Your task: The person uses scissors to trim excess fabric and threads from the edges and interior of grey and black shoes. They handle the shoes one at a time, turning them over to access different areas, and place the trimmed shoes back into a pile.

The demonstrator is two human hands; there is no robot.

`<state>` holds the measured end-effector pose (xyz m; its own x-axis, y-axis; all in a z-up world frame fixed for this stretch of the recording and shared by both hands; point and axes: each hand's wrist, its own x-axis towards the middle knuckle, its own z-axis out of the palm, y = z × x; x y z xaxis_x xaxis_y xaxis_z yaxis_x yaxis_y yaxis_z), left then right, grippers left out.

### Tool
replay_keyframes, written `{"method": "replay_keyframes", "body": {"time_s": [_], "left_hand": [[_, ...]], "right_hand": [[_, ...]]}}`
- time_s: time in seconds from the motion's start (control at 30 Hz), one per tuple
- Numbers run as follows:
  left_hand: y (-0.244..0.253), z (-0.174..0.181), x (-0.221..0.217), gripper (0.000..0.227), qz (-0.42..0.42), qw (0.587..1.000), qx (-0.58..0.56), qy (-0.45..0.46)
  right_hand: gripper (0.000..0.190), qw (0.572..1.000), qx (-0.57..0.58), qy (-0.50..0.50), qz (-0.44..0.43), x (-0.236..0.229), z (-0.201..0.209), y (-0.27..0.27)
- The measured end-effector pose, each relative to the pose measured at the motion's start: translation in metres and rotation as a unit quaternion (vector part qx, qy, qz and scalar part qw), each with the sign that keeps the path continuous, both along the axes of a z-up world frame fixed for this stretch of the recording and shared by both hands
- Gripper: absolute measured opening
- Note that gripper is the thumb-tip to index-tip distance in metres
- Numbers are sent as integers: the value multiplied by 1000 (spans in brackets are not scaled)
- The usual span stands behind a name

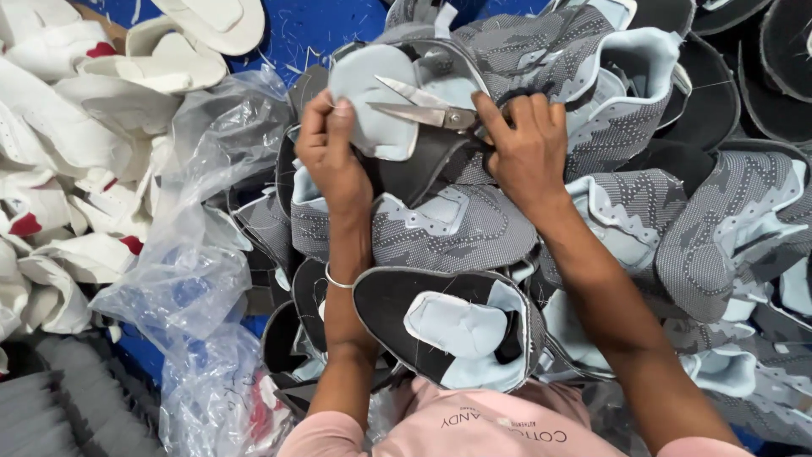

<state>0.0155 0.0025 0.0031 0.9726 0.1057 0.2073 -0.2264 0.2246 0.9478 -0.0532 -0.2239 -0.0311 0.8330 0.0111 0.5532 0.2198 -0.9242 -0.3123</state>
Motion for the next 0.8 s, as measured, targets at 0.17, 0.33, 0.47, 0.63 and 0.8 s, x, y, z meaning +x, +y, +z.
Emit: {"method": "replay_keyframes", "body": {"time_s": [0.17,0.33,0.47,0.63,0.8], "left_hand": [[-3,13,-13,24,23,986,161,-42],[0,14,-18,24,-27,986,160,-36],[-6,15,-17,26,-1,986,161,-43],[-3,1,-10,28,42,988,143,-36],[2,-9,-4,26,31,992,117,-35]], "right_hand": [[59,999,25,1,24,1,-13,6],[61,1000,-6,-9,0,0,-22,8],[53,999,23,-20,24,-2,-31,4],[56,998,44,-41,23,1,-9,1],[39,973,209,9,96,2,-40,-5]]}}
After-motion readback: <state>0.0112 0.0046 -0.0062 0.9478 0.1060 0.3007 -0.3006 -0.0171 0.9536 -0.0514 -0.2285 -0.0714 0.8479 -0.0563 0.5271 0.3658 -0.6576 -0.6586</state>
